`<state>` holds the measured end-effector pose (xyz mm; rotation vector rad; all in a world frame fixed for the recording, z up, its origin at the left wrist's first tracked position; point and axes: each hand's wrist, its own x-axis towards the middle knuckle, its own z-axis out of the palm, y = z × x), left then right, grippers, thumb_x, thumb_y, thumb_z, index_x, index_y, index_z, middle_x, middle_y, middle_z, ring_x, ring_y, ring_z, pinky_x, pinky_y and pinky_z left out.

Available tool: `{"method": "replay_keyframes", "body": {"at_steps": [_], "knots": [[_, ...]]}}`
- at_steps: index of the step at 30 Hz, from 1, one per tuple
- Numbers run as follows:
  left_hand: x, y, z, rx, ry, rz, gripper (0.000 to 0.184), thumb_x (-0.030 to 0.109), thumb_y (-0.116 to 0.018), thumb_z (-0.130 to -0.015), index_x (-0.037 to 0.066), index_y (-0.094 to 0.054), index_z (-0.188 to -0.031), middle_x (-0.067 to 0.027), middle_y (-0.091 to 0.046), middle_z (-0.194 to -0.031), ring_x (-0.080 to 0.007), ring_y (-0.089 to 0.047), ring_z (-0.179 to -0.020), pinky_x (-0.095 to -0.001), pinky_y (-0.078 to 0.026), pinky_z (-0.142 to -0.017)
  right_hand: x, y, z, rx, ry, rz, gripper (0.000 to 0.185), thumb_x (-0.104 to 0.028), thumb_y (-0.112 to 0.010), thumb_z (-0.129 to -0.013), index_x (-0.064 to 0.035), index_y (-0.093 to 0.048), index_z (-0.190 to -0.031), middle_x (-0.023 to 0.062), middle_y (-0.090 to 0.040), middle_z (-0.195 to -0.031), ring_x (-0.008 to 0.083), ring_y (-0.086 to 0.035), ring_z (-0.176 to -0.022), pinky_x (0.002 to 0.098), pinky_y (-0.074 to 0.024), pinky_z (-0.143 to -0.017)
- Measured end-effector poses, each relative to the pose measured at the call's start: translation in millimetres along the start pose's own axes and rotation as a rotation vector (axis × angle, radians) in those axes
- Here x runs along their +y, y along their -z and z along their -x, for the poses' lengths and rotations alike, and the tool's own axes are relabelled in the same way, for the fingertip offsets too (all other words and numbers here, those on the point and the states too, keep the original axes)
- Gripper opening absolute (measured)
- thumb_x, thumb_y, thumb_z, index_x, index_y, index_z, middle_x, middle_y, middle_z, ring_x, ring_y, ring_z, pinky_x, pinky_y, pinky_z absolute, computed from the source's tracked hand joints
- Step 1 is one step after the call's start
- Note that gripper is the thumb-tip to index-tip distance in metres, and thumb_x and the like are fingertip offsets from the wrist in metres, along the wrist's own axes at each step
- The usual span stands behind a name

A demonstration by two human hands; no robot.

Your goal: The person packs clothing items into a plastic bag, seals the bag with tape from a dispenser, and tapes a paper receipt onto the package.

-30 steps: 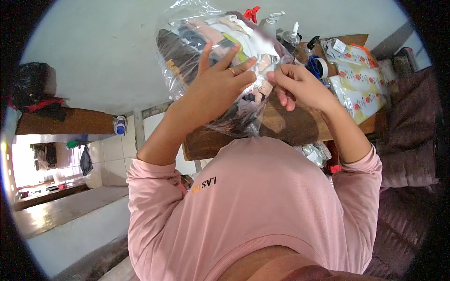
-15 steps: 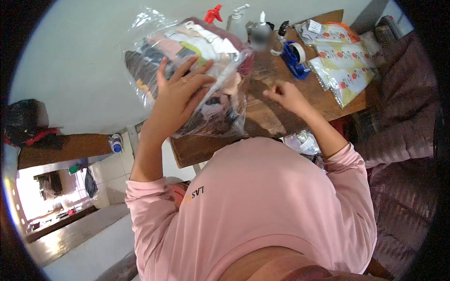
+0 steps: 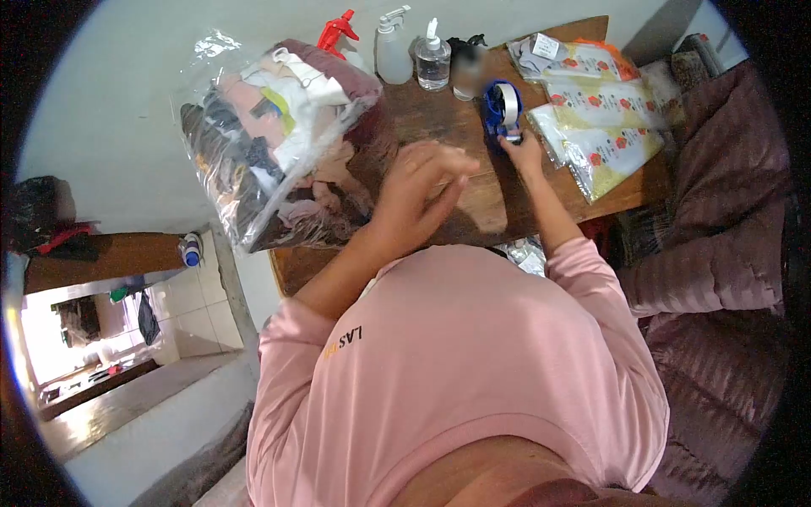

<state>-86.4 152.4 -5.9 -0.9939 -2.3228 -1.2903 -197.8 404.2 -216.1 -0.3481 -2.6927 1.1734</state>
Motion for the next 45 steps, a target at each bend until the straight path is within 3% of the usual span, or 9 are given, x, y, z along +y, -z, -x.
{"method": "replay_keyframes", "body": {"at_steps": [4, 8, 15, 22, 30, 33, 36, 41, 45], "knots": [[-103.3, -124.1, 23.0, -0.025, 0.501, 0.416, 0.035, 0.013, -0.058, -0.081, 0.002, -0.05, -0.113, -0.016, -0.057, -0.1, -0.0253, -0.055, -0.097, -0.0327, -0.042, -0.084, 22.7, 1.8, 27.8, -0.072, -0.051, -0.276, 0.046, -0.041, -0.07, -0.071, 0.0006, -0.062, -0.086, 0.015, -0.063, -0.082, 0.0221, -0.061, -0.076, 0.0323, -0.0461, -0.07], [-165.7, -212.6, 29.8, -0.059, 0.505, 0.229, 0.044, 0.014, -0.066, -0.075, 0.001, -0.049, -0.113, -0.0143, -0.056, -0.089, -0.024, -0.056, -0.087, -0.0324, -0.045, -0.075, 13.2, 18.2, 17.6, -0.222, -0.244, -0.404, 0.041, -0.039, -0.065, -0.077, 0.0008, -0.064, -0.085, 0.0098, -0.063, -0.076, 0.0145, -0.058, -0.072, 0.0293, -0.0455, -0.068], [-166.8, -213.4, 7.1, -0.136, 0.371, 0.015, 0.028, 0.016, -0.071, -0.067, 0.0, -0.059, -0.085, -0.0134, -0.056, -0.075, -0.0297, -0.057, -0.071, -0.0369, -0.044, -0.062, 12.3, 24.5, 10.3, -0.087, -0.005, -0.456, 0.029, -0.028, -0.061, -0.081, -0.0004, -0.063, -0.071, 0.0032, -0.06, -0.064, 0.0103, -0.051, -0.058, 0.0261, -0.041, -0.056], [-162.2, -209.4, 5.2, -0.128, 0.369, -0.031, 0.027, 0.021, -0.07, -0.069, 0.002, -0.06, -0.086, -0.0124, -0.057, -0.073, -0.0301, -0.057, -0.067, -0.038, -0.044, -0.06, 3.6, 61.0, 107.0, -0.448, -0.627, -0.874, 0.024, -0.031, -0.059, -0.084, -0.0091, -0.06, -0.075, -0.0024, -0.05, -0.064, 0.0081, -0.041, -0.056, 0.0231, -0.0335, -0.051], [-173.1, -215.6, 13.8, 0.127, 0.432, 0.123, 0.031, 0.029, -0.066, -0.073, -0.001, -0.058, -0.079, -0.014, -0.056, -0.07, -0.0239, -0.056, -0.062, -0.0356, -0.043, -0.058, 16.9, 49.6, 115.9, -0.464, -0.629, -0.834, 0.025, -0.033, -0.059, -0.084, -0.0103, -0.059, -0.075, -0.0047, -0.049, -0.064, 0.0069, -0.039, -0.058, 0.0213, -0.0303, -0.055], [-156.7, -204.7, 6.2, -0.076, 0.815, 0.15, 0.04, 0.038, -0.063, -0.075, -0.002, -0.06, -0.073, -0.0164, -0.057, -0.064, -0.0237, -0.057, -0.058, -0.0355, -0.043, -0.056, 20.0, 44.9, 116.5, -0.446, -0.598, -0.802, 0.024, -0.032, -0.059, -0.084, -0.0102, -0.059, -0.075, -0.0051, -0.049, -0.064, 0.0066, -0.038, -0.059, 0.0215, -0.03, -0.056], [-166.8, -219.2, 6.4, -0.324, 0.695, 0.151, 0.049, 0.046, -0.059, -0.076, -0.002, -0.063, -0.069, -0.0182, -0.057, -0.058, -0.025, -0.057, -0.053, -0.0364, -0.044, -0.055, 14.4, 44.7, 115.8, -0.466, -0.6, -0.788, 0.024, -0.031, -0.059, -0.084, -0.0098, -0.059, -0.074, -0.0047, -0.049, -0.064, 0.0067, -0.038, -0.059, 0.0221, -0.0298, -0.054], [-192.1, -234.9, 11.3, -0.404, 0.667, 0.076, 0.029, 0.025, -0.067, -0.072, -0.002, -0.063, -0.067, -0.0096, -0.059, -0.057, -0.014, -0.054, -0.052, -0.031, -0.045, -0.052, 18.7, 51.3, 110.0, -0.502, -0.584, -0.757, 0.022, -0.028, -0.058, -0.085, -0.0088, -0.058, -0.074, -0.0035, -0.049, -0.065, 0.0066, -0.04, -0.059, 0.022, -0.0309, -0.053], [-141.4, -188.0, 2.1, -0.106, 0.682, 0.555, 0.017, 0.014, -0.065, -0.076, -0.001, -0.061, -0.069, -0.0007, -0.058, -0.062, -0.0066, -0.049, -0.056, -0.0257, -0.041, -0.05, -12.8, 67.5, 122.4, -0.496, -0.391, -0.727, 0.022, -0.026, -0.057, -0.086, -0.0062, -0.058, -0.078, -0.0012, -0.055, -0.074, 0.0076, -0.045, -0.066, 0.0209, -0.0347, -0.061]]}}
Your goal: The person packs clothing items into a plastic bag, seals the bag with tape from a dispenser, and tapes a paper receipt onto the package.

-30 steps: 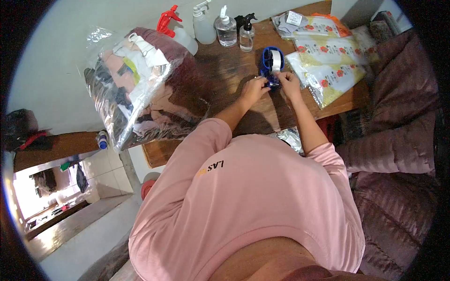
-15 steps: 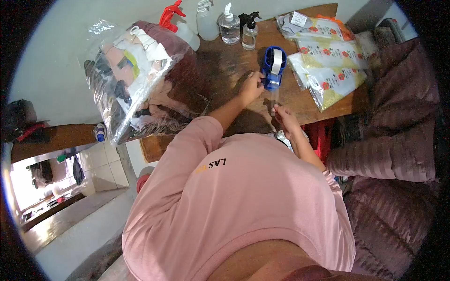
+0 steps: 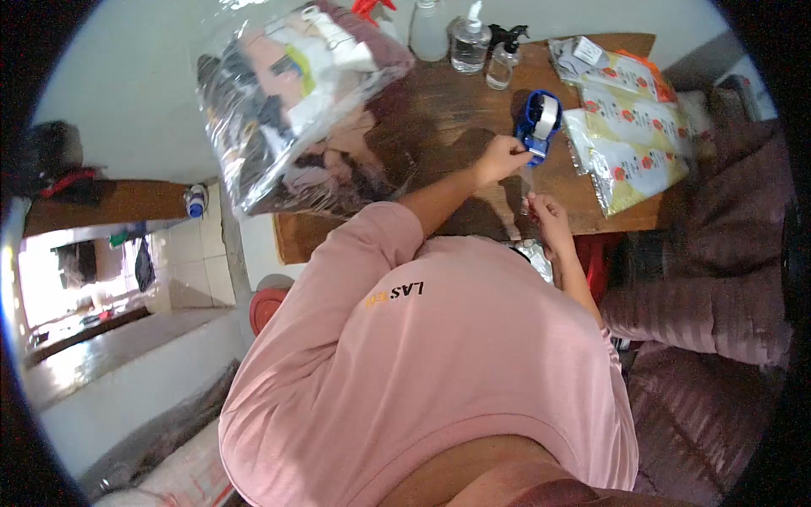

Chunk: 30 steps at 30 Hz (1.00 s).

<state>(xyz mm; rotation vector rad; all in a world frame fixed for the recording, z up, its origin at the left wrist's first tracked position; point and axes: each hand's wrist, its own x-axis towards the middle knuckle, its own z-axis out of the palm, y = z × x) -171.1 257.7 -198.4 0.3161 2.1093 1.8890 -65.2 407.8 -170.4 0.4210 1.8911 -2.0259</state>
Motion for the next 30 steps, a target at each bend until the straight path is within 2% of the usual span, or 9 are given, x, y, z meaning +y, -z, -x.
{"method": "replay_keyframes", "body": {"at_steps": [4, 8, 11, 14, 17, 18, 24, 28, 30], "knots": [[115.5, 37.7, 53.5, 0.163, -0.265, 0.11, 0.018, 0.016, -0.066, -0.077, 0.0, -0.061, -0.071, -0.0014, -0.059, -0.067, -0.0074, -0.05, -0.06, -0.0252, -0.041, -0.054, -53.2, -35.0, 27.8, -0.108, 0.201, 0.021, 0.018, -0.021, -0.055, -0.088, -0.0025, -0.058, -0.087, 0.0009, -0.058, -0.084, 0.0083, -0.05, -0.077, 0.0212, -0.0379, -0.072], [201.5, 81.6, 111.0, 0.482, -0.65, -0.523, 0.01, 0.013, -0.069, -0.072, 0.004, -0.064, -0.073, -0.0071, -0.06, -0.07, -0.0194, -0.055, -0.065, -0.0295, -0.043, -0.059, -107.1, -88.8, 45.9, -0.333, 0.449, 0.01, 0.013, -0.01, -0.054, -0.087, 0.0003, -0.056, -0.095, 0.0032, -0.059, -0.086, 0.009, -0.053, -0.084, 0.0227, -0.0411, -0.077], [232.6, 114.2, 148.7, 0.635, -0.783, -0.767, 0.01, 0.013, -0.071, -0.07, 0.006, -0.065, -0.072, -0.0056, -0.06, -0.069, -0.0194, -0.055, -0.066, -0.0295, -0.042, -0.06, -123.8, -127.1, 50.2, -0.457, 0.467, -0.048, 0.012, -0.009, -0.054, -0.087, 0.0006, -0.057, -0.094, 0.0032, -0.059, -0.085, 0.009, -0.054, -0.08, 0.0217, -0.043, -0.072], [244.9, 147.9, 169.1, 0.831, -0.88, -0.995, 0.014, 0.022, -0.07, -0.068, 0.01, -0.063, -0.068, -0.003, -0.058, -0.067, -0.0226, -0.054, -0.062, -0.0341, -0.041, -0.057, -142.2, -166.2, 55.5, -0.565, 0.56, -0.02, 0.022, -0.008, -0.055, -0.086, 0.0006, -0.051, -0.106, 0.0043, -0.059, -0.082, 0.0095, -0.055, -0.075, 0.0208, -0.0443, -0.067], [247.3, 179.1, 185.9, 0.839, -0.81, -1.102, 0.014, 0.022, -0.07, -0.069, 0.01, -0.064, -0.068, -0.002, -0.058, -0.067, -0.0228, -0.053, -0.061, -0.0337, -0.04, -0.057, -150.9, -194.7, 65.2, -0.66, 0.424, -0.211, 0.04, -0.007, -0.058, -0.085, -0.0009, -0.039, -0.12, 0.0056, -0.059, -0.079, 0.0107, -0.056, -0.074, 0.021, -0.0454, -0.066], [248.8, 183.4, 192.9, 0.83, -0.684, -1.111, 0.013, 0.021, -0.07, -0.069, 0.009, -0.064, -0.068, -0.0022, -0.057, -0.066, -0.0238, -0.053, -0.062, -0.0335, -0.04, -0.059, -150.5, -202.2, 63.4, -0.665, 0.402, -0.207, 0.045, -0.007, -0.061, -0.082, -0.0023, -0.033, -0.117, 0.0062, -0.058, -0.077, 0.0114, -0.057, -0.073, 0.0213, -0.0465, -0.065], [222.9, 218.1, 203.6, 0.81, -0.479, -1.247, 0.02, 0.022, -0.072, -0.067, 0.006, -0.061, -0.072, -0.007, -0.058, -0.074, -0.0279, -0.052, -0.072, -0.0355, -0.04, -0.065, -122.5, -244.6, 50.2, -0.53, 0.439, -0.305, 0.028, -0.007, -0.064, -0.08, -0.0046, -0.037, -0.087, 0.0063, -0.057, -0.072, 0.0106, -0.055, -0.066, 0.0226, -0.0452, -0.056], [226.7, 231.4, 206.7, 0.877, -0.306, -1.179, 0.046, 0.027, -0.078, -0.061, 0.0, -0.049, -0.084, -0.0131, -0.054, -0.075, -0.0281, -0.051, -0.069, -0.0348, -0.042, -0.063, -112.0, -242.6, 44.1, -0.436, 0.592, 0.137, 0.024, -0.008, -0.064, -0.08, -0.0043, -0.04, -0.079, 0.0046, -0.053, -0.068, 0.0096, -0.053, -0.058, 0.0222, -0.0427, -0.05], [215.3, 250.6, 213.9, 0.924, -0.232, -1.063, 0.046, 0.028, -0.077, -0.062, 0.0, -0.049, -0.085, -0.0118, -0.052, -0.074, -0.0261, -0.05, -0.069, -0.0333, -0.042, -0.065, -102.1, -230.5, 34.3, -0.379, 0.635, 0.456, 0.022, -0.006, -0.062, -0.081, -0.0042, -0.041, -0.079, 0.0002, -0.046, -0.066, 0.0086, -0.053, -0.057, 0.021, -0.0432, -0.05]]}}
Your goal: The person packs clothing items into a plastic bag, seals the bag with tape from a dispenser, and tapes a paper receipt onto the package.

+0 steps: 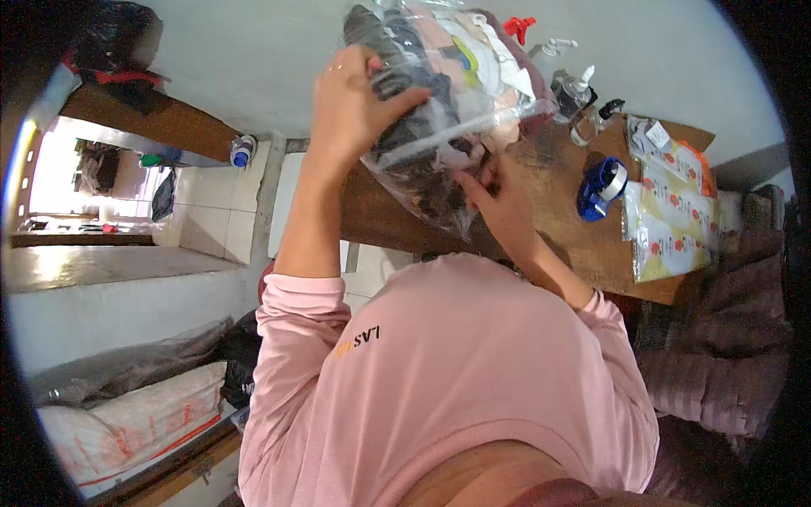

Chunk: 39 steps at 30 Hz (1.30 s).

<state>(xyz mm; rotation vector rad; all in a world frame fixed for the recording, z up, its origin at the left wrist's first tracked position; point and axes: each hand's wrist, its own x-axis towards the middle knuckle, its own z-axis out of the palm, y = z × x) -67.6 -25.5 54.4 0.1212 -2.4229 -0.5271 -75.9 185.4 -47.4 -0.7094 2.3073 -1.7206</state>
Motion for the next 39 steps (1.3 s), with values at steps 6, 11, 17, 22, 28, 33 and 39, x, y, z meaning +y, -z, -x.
{"method": "replay_keyframes", "body": {"at_steps": [6, 11, 17, 22, 28, 33, 39], "knots": [[-41.5, 7.2, 64.5, 0.32, 0.349, 0.41, 0.03, 0.018, -0.054, -0.086, -0.002, -0.048, -0.106, -0.0135, -0.051, -0.102, -0.0233, -0.047, -0.098, -0.0341, -0.034, -0.091, 122.0, 45.4, -6.8, 0.373, -0.158, -0.399, 0.016, -0.017, -0.056, -0.087, -0.0026, -0.049, -0.089, 0.006, -0.058, -0.07, 0.0116, -0.055, -0.06, 0.0239, -0.0442, -0.055], [1.0, -48.5, 131.9, 0.163, 0.331, 0.75, 0.067, 0.042, -0.031, -0.091, 0.002, -0.004, -0.139, -0.0138, -0.012, -0.143, -0.0268, -0.012, -0.132, -0.0378, -0.008, -0.107, 135.7, 84.5, -126.6, 0.224, -0.39, -0.736, 0.059, -0.055, -0.04, -0.086, -0.007, -0.048, -0.118, 0.0097, -0.055, -0.108, 0.0218, -0.054, -0.097, 0.0355, -0.0434, -0.082], [-6.6, -69.5, 121.7, 0.317, 0.357, 1.052, 0.071, 0.05, -0.029, -0.091, 0.009, 0.0, -0.141, -0.0113, -0.009, -0.143, -0.0269, -0.016, -0.13, -0.0395, -0.013, -0.106, 141.7, 49.7, -127.2, 0.131, -0.587, -0.873, 0.054, -0.052, -0.038, -0.086, -0.0075, -0.052, -0.114, 0.0052, -0.061, -0.096, 0.0198, -0.057, -0.091, 0.0366, -0.0467, -0.077], [-91.3, -30.4, 49.3, 0.118, 0.721, 1.179, 0.068, 0.055, -0.028, -0.09, 0.005, -0.026, -0.136, -0.0114, -0.034, -0.133, -0.0224, -0.037, -0.118, -0.035, -0.028, -0.1, 79.1, 10.1, 8.8, 0.188, -0.224, -0.27, 0.062, -0.048, -0.04, -0.09, 0.0036, -0.037, -0.125, 0.0151, -0.042, -0.125, 0.024, -0.037, -0.117, 0.0332, -0.0258, -0.1], [-162.3, 14.5, 29.5, 0.006, 0.675, 0.832, 0.073, 0.059, -0.02, -0.089, 0.002, -0.033, -0.132, -0.0163, -0.038, -0.133, -0.0263, -0.035, -0.122, -0.0381, -0.02, -0.103, 81.3, 36.3, -10.1, 0.341, -0.116, -0.264, 0.045, -0.039, -0.037, -0.094, 0.0003, -0.05, -0.111, 0.0087, -0.054, -0.103, 0.0156, -0.047, -0.101, 0.0283, -0.0344, -0.089], [-128.3, -4.6, 94.6, 0.397, 0.558, 1.08, 0.065, 0.054, -0.02, -0.091, 0.006, -0.037, -0.131, -0.0143, -0.043, -0.128, -0.0238, -0.037, -0.12, -0.036, -0.024, -0.101, 43.0, 25.3, -67.6, 0.266, -0.167, -0.346, 0.056, -0.044, -0.031, -0.093, -0.0008, -0.039, -0.127, 0.01, -0.044, -0.125, 0.0194, -0.039, -0.114, 0.0318, -0.0274, -0.098], [-96.1, 0.7, 91.3, 0.289, 0.503, 0.789, 0.065, 0.039, -0.04, -0.089, 0.002, -0.017, -0.137, -0.0146, -0.02, -0.14, -0.0284, -0.027, -0.126, -0.038, -0.02, -0.104, 61.9, 24.5, -56.9, 0.01, 0.107, -0.229, 0.054, -0.037, -0.031, -0.093, 0.0001, -0.032, -0.132, 0.0121, -0.033, -0.136, 0.0219, -0.028, -0.127, 0.0319, -0.0177, -0.105]]}}
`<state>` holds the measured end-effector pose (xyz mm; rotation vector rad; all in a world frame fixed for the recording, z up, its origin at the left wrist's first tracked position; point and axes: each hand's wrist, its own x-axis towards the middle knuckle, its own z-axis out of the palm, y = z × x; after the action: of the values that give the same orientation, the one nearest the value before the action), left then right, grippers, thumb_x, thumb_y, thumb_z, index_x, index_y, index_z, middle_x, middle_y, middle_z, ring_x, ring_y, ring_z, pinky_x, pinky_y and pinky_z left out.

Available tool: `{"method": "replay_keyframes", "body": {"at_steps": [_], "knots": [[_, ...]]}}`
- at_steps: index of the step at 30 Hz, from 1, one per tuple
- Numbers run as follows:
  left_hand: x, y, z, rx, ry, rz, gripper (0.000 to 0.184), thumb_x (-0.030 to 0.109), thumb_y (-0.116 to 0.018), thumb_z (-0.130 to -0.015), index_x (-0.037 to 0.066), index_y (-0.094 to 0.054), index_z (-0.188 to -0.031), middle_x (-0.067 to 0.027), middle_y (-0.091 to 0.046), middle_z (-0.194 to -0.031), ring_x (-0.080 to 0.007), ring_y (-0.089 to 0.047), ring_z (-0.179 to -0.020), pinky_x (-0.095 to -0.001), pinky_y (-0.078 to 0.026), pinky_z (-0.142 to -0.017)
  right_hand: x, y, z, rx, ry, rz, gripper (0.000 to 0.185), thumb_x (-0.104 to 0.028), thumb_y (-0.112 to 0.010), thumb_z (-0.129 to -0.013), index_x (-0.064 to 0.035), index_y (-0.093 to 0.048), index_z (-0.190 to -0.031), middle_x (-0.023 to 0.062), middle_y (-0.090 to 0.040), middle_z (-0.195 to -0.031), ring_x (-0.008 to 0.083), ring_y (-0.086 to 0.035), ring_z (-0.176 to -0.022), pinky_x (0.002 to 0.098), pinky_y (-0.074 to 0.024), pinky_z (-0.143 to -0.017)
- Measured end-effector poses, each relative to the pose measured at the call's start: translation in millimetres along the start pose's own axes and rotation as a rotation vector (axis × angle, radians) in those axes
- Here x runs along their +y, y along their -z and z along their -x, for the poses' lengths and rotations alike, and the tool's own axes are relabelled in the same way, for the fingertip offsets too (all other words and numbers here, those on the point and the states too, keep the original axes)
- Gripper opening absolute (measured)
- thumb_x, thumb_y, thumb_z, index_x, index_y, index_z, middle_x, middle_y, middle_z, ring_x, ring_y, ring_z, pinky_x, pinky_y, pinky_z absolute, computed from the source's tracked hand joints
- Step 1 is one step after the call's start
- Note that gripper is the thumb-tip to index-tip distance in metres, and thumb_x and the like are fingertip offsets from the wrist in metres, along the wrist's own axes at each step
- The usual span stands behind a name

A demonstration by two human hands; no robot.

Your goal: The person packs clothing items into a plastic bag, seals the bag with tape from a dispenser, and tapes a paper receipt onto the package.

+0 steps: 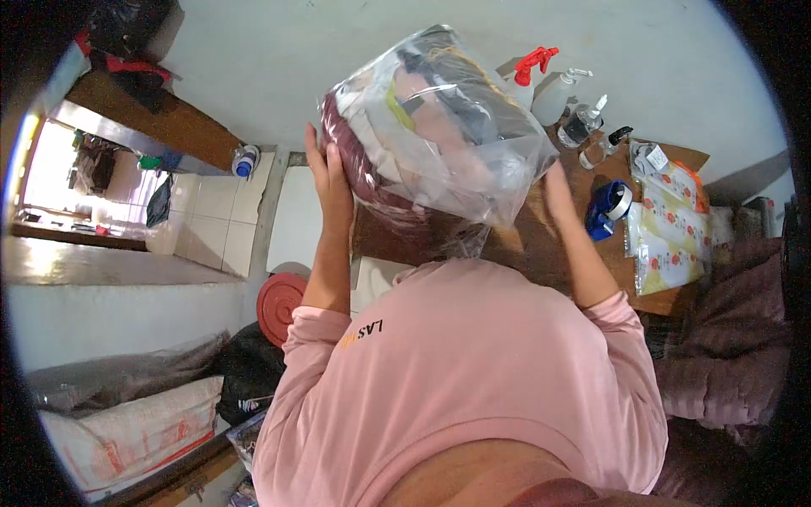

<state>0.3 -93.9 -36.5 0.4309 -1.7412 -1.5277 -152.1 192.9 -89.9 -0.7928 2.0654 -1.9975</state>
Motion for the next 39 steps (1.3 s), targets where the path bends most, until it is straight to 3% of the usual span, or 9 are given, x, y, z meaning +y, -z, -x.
{"method": "replay_keyframes", "body": {"at_steps": [3, 9, 18, 24, 27, 31, 34, 37, 39], "knots": [[42.2, 6.3, -4.8, -0.102, -0.266, -0.264, 0.061, 0.032, -0.05, -0.086, 0.001, -0.029, -0.134, -0.018, -0.033, -0.134, -0.0311, -0.031, -0.125, -0.039, -0.02, -0.103, -77.7, 12.8, 8.8, -0.066, 0.209, 0.109, 0.061, -0.024, -0.056, -0.084, -0.0045, -0.028, -0.135, 0.0111, -0.03, -0.138, 0.023, -0.029, -0.127, 0.0359, -0.022, -0.104], [113.8, -25.3, 27.4, -0.843, -0.716, -0.699, 0.057, 0.03, -0.062, -0.075, 0.007, -0.045, -0.124, -0.0095, -0.046, -0.127, -0.0246, -0.037, -0.123, -0.0453, -0.02, -0.104, -176.0, -16.5, 2.8, -0.428, 0.663, 0.697, 0.052, -0.012, -0.066, -0.072, -0.0081, -0.049, -0.121, 0.0097, -0.054, -0.108, 0.0264, -0.05, -0.101, 0.0357, -0.0369, -0.089], [100.4, -19.5, 39.6, -0.763, -0.571, -0.373, 0.043, 0.012, -0.062, -0.074, 0.004, -0.052, -0.115, -0.0111, -0.048, -0.125, -0.0281, -0.039, -0.121, -0.038, -0.03, -0.101, -208.5, -47.4, 7.0, -0.408, 0.92, 0.585, 0.015, -0.011, -0.063, -0.073, -0.0044, -0.062, -0.087, 0.0075, -0.054, -0.077, 0.0242, -0.052, -0.071, 0.0331, -0.0419, -0.063], [129.4, -23.1, 50.2, -0.61, -0.487, -0.271, 0.036, 0.008, -0.063, -0.075, 0.001, -0.054, -0.109, -0.013, -0.054, -0.109, -0.0256, -0.048, -0.108, -0.0344, -0.036, -0.092, -226.3, -36.4, 2.4, -0.603, 0.4, 0.524, 0.017, -0.015, -0.058, -0.082, -0.0045, -0.06, -0.095, 0.0069, -0.056, -0.081, 0.0183, -0.053, -0.075, 0.0288, -0.0418, -0.067], [117.8, -31.5, 41.0, -0.541, -0.644, -0.375, 0.033, 0.008, -0.064, -0.076, 0.001, -0.055, -0.107, -0.01, -0.056, -0.098, -0.0238, -0.053, -0.093, -0.0327, -0.04, -0.083, -214.1, -43.3, -1.5, -0.533, 0.408, 0.371, 0.022, -0.019, -0.059, -0.083, -0.0022, -0.06, -0.098, 0.0023, -0.059, -0.079, 0.0115, -0.052, -0.074, 0.0263, -0.0421, -0.068], [122.4, -35.4, 37.0, -0.59, -0.353, -0.204, 0.046, 0.006, -0.062, -0.079, 0.004, -0.046, -0.121, -0.0069, -0.058, -0.093, -0.0176, -0.055, -0.084, -0.0282, -0.042, -0.077, -201.5, -34.0, -10.2, -0.479, 0.411, 0.4, 0.027, -0.022, -0.062, -0.081, -0.0022, -0.06, -0.1, -0.0001, -0.058, -0.077, 0.009, -0.051, -0.073, 0.0244, -0.0421, -0.068], [122.0, -39.1, 38.9, -0.528, -0.279, -0.003, 0.057, 0.006, -0.06, -0.081, 0.005, -0.034, -0.132, -0.0067, -0.059, -0.09, -0.0133, -0.056, -0.082, -0.0246, -0.043, -0.073, -201.2, -23.9, -14.9, -0.651, -0.041, 0.229, 0.031, -0.022, -0.063, -0.08, -0.0031, -0.059, -0.105, 0.0023, -0.058, -0.081, 0.0079, -0.05, -0.077, 0.0234, -0.0412, -0.07], [124.5, -41.7, 38.8, -0.574, -0.068, 0.15, 0.063, 0.006, -0.06, -0.082, 0.005, -0.027, -0.135, -0.0077, -0.06, -0.089, -0.0121, -0.057, -0.081, -0.0234, -0.045, -0.072, -198.6, -28.4, -22.8, -0.641, -0.17, 0.095, 0.034, -0.019, -0.065, -0.078, -0.0049, -0.058, -0.108, 0.0038, -0.056, -0.087, 0.0065, -0.048, -0.081, 0.0231, -0.0411, -0.07], [126.3, -38.8, 36.5, -0.571, 0.206, 0.331, 0.062, 0.007, -0.06, -0.082, 0.004, -0.028, -0.134, -0.0084, -0.06, -0.088, -0.013, -0.059, -0.08, -0.0235, -0.046, -0.071, -201.7, -36.8, -17.2, -0.442, 0.201, 0.285, 0.036, -0.018, -0.066, -0.075, -0.0063, -0.058, -0.109, 0.004, -0.055, -0.089, 0.0089, -0.049, -0.081, 0.0246, -0.0415, -0.07]]}}
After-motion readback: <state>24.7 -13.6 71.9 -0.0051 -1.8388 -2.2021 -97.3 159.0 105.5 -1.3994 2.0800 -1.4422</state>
